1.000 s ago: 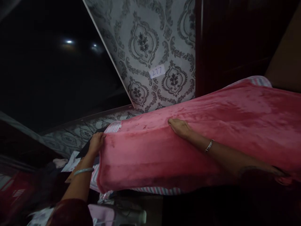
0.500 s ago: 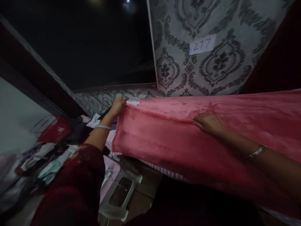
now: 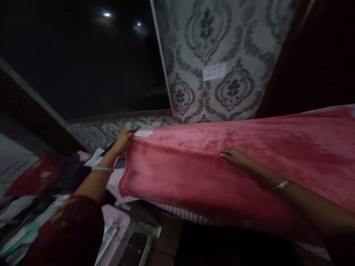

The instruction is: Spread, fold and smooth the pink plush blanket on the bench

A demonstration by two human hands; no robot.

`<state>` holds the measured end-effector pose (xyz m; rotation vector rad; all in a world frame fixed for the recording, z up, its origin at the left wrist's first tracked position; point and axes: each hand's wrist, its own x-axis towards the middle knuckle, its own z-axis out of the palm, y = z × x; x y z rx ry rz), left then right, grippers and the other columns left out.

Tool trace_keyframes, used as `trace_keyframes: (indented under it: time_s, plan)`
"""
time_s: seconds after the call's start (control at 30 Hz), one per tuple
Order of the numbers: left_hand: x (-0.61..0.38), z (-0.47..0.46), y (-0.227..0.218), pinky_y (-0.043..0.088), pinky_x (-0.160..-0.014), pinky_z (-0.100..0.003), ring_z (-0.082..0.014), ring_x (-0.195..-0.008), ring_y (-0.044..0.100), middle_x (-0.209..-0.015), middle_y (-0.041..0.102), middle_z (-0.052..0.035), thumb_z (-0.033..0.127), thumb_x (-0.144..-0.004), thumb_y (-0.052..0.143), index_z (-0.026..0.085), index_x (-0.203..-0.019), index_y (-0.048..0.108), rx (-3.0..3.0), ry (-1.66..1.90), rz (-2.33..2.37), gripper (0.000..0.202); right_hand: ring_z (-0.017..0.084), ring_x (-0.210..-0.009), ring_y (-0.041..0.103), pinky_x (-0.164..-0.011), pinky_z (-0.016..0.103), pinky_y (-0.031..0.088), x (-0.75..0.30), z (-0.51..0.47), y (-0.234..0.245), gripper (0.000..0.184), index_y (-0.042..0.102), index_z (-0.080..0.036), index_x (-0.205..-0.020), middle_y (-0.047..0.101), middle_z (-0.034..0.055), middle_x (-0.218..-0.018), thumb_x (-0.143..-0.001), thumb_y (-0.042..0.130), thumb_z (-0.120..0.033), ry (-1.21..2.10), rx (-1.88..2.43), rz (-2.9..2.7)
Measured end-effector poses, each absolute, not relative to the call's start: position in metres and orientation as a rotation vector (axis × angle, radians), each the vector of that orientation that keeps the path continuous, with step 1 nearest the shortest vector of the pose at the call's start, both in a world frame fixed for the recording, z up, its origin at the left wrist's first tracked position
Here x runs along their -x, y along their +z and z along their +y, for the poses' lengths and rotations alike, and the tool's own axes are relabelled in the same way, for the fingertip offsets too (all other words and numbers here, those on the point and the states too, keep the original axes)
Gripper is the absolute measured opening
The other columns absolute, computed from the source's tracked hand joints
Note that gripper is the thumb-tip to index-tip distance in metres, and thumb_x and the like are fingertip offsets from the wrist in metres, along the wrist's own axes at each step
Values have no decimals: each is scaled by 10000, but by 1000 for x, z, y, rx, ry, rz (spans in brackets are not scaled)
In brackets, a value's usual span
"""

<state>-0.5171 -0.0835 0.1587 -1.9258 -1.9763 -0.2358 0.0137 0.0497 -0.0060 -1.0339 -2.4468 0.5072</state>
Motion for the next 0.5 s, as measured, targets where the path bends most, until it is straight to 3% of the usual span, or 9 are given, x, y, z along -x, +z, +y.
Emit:
trace_keyframes:
  time_s: [0.17,0.33,0.5]
  plan:
    - [535,-77,151,477,-875,-351,-263,-957,576,-929,614,-114,217,-817,561,156,-957,727,1930,-199,-1957,225,233,-859,679,-771,324,533,-14,42,17,235,716,-170,-885,739,96,-954,-856,483,-192,424,1136,-2530]
    - [540,-74,152,493,-867,-382,-288,-951,581,-932,624,-132,256,-822,504,165,-961,725,1977,-206,-1907,276,198,-826,630,-723,272,462,-16,26,24,135,687,-155,-909,707,94,-969,-825,586,-187,325,1178,-2550]
    - [540,-73,156,505,-861,-394,-299,-944,601,-923,631,-134,214,-784,478,187,-891,710,1961,-156,-1897,257,200,-834,608,-772,290,429,-5,20,20,174,640,-150,-823,691,124,-958,-896,482,-133,176,1274,-2471]
